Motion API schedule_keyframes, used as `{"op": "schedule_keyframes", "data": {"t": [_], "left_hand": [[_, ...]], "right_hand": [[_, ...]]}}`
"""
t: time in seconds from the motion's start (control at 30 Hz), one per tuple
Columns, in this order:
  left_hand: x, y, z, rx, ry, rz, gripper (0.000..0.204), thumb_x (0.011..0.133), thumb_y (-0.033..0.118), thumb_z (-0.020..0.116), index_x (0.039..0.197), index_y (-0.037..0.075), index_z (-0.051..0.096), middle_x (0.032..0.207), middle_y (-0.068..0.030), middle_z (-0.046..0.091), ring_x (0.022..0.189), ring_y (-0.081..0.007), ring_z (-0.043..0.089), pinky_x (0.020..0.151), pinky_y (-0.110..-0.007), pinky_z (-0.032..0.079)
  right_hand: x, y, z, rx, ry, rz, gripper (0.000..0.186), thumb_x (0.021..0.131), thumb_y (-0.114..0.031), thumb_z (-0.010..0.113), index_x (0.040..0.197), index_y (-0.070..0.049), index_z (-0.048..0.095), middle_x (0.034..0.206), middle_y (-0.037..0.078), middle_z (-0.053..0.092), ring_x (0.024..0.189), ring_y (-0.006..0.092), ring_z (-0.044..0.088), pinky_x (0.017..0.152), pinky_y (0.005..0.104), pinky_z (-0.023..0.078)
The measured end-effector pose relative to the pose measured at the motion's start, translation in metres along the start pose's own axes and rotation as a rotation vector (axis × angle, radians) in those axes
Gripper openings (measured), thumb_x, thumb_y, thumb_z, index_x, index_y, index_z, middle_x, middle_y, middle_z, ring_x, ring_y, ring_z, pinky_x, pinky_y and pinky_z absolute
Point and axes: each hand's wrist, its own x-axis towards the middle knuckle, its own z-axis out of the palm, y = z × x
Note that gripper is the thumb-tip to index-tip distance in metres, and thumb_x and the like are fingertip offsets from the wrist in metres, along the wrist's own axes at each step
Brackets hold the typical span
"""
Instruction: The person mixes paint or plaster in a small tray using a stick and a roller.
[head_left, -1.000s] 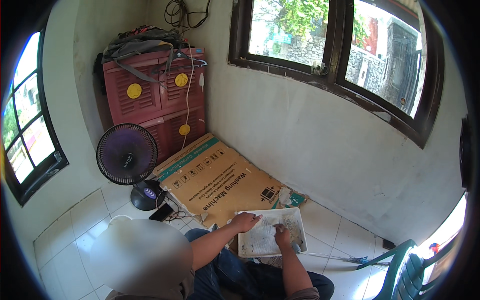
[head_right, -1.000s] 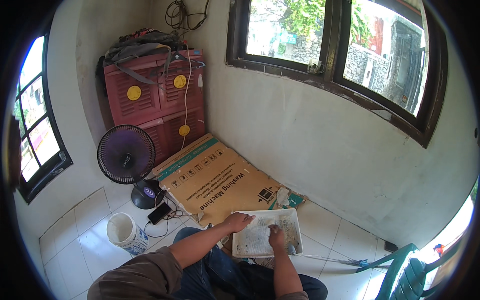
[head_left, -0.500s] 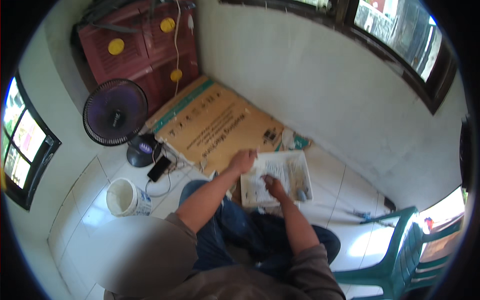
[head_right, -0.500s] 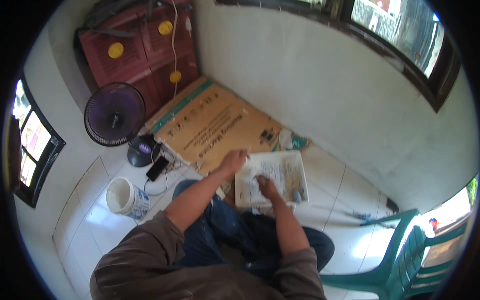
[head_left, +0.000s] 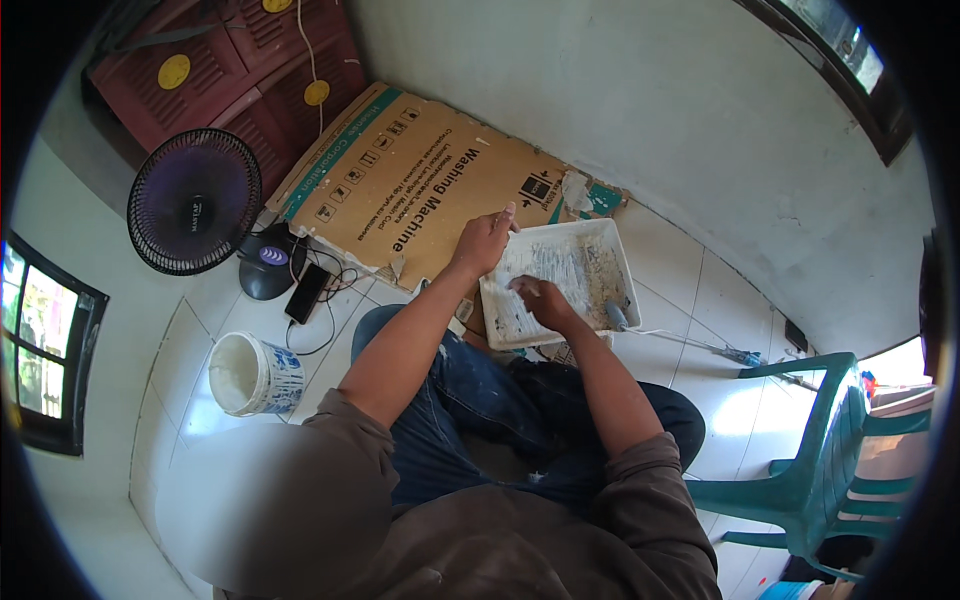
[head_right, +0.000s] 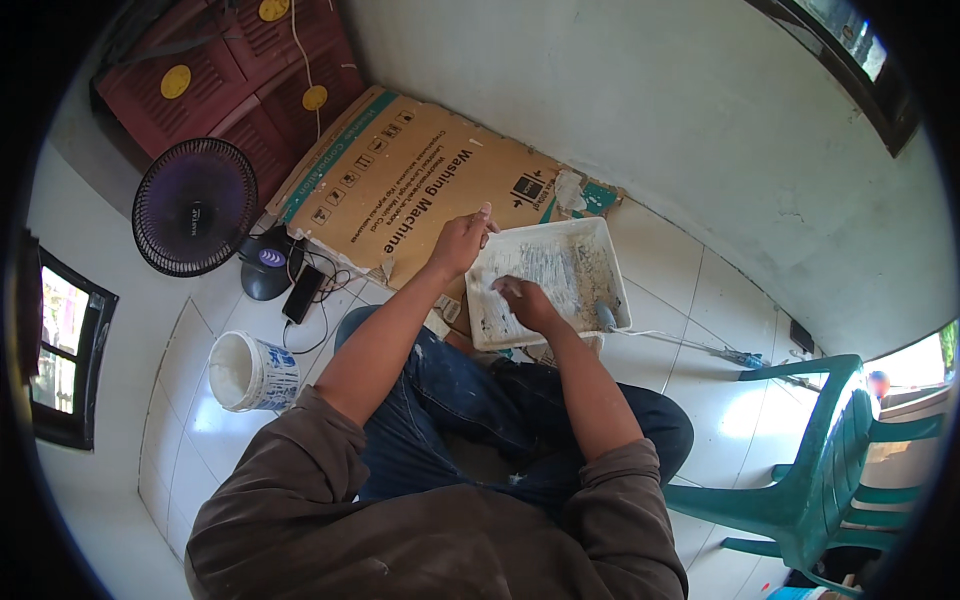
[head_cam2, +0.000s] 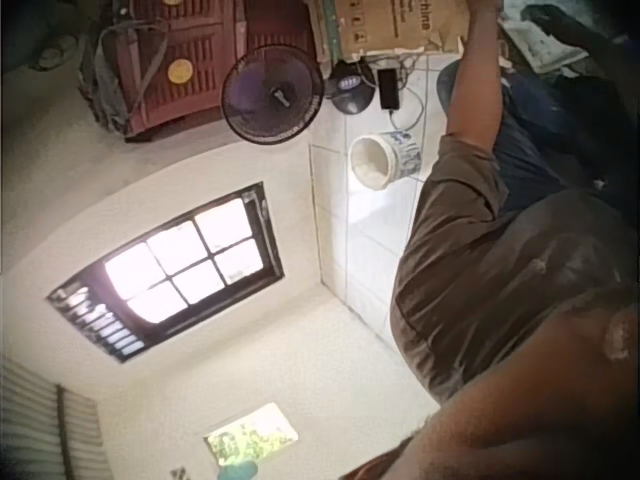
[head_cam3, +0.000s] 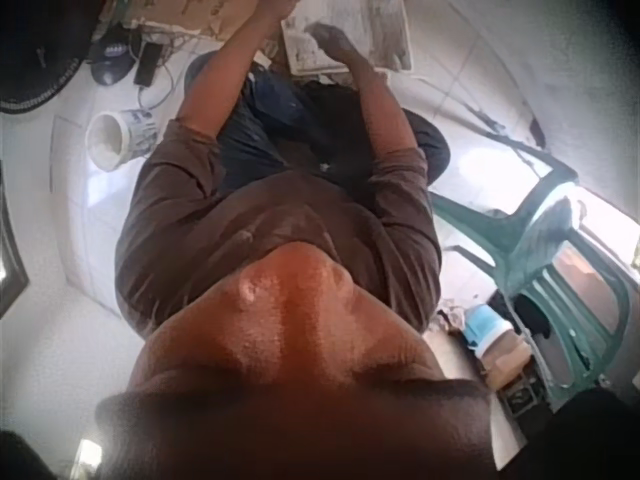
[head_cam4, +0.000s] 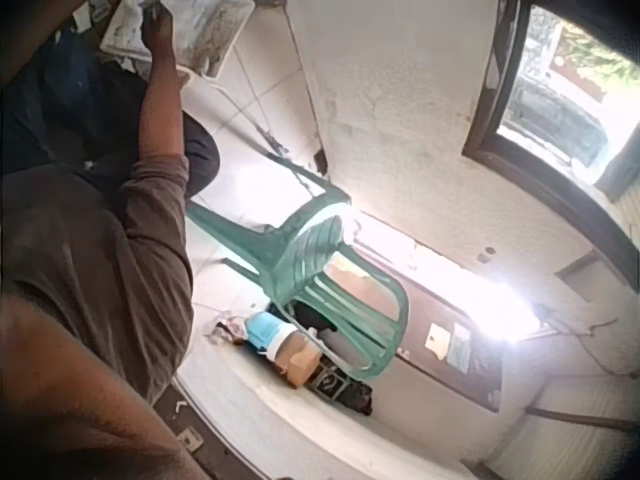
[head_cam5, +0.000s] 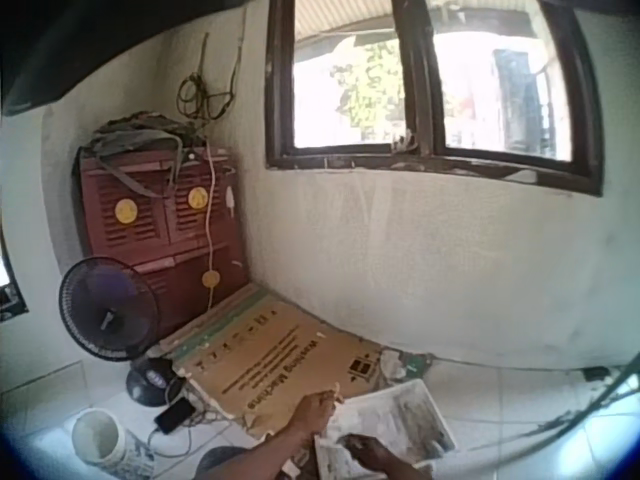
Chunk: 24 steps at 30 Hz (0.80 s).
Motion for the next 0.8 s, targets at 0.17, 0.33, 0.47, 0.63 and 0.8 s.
{"op": "schedule_keyframes", "data": {"t": [0.17, 0.33, 0.47, 0.63, 0.8], "left_hand": [[0.001, 0.002, 0.0, -0.008, -0.003, -0.007, 0.066, 0.11, 0.054, 0.041, 0.089, 0.0, 0.073, 0.06, -0.0024, 0.053, 0.058, -0.0142, 0.052, 0.061, -0.033, 0.044], [-0.001, 0.0, -0.004, 0.1, -0.032, -0.039, 0.062, 0.108, 0.052, 0.044, 0.093, 0.0, 0.074, 0.084, -0.0207, 0.07, 0.083, -0.0361, 0.068, 0.08, -0.042, 0.051], [0.003, 0.005, 0.002, 0.121, -0.027, 0.001, 0.06, 0.108, 0.051, 0.046, 0.093, 0.001, 0.074, 0.084, -0.0208, 0.071, 0.084, -0.037, 0.069, 0.081, -0.043, 0.051], [0.001, -0.023, -0.014, 0.246, 0.031, 0.081, 0.052, 0.103, 0.049, 0.056, 0.094, 0.001, 0.074, 0.085, -0.0194, 0.072, 0.081, -0.0357, 0.07, 0.076, -0.043, 0.053], [-0.009, 0.004, 0.009, 0.358, -0.065, 0.132, 0.041, 0.101, 0.04, 0.063, 0.098, 0.001, 0.074, 0.082, -0.0163, 0.072, 0.078, -0.0318, 0.07, 0.076, -0.041, 0.054]], "right_hand": [[0.001, 0.032, -0.03, 0.106, 0.298, 0.04, 0.028, 0.101, -0.004, 0.051, 0.121, -0.008, 0.07, 0.084, 0.003, 0.062, 0.065, 0.0127, 0.056, 0.06, 0.0303, 0.049], [-0.001, 0.043, -0.061, -0.162, 0.756, 0.216, 0.025, 0.105, -0.021, 0.054, 0.117, -0.008, 0.072, 0.082, 0.015, 0.07, 0.072, 0.0285, 0.07, 0.07, 0.0418, 0.053], [0.002, 0.033, -0.048, -0.142, 0.612, -0.046, 0.028, 0.107, -0.023, 0.052, 0.122, -0.008, 0.07, 0.084, 0.016, 0.07, 0.074, 0.0287, 0.071, 0.072, 0.0433, 0.054], [0.013, -0.006, 0.001, -0.018, 0.137, 0.022, 0.028, 0.105, -0.021, 0.058, 0.128, -0.008, 0.069, 0.084, 0.007, 0.067, 0.059, 0.0178, 0.062, 0.06, 0.0349, 0.054], [0.0, 0.07, -0.069, -0.171, 0.746, 0.124, 0.032, 0.105, -0.03, 0.055, 0.123, -0.008, 0.071, 0.085, 0.018, 0.073, 0.065, 0.0275, 0.073, 0.067, 0.0429, 0.058]]}}
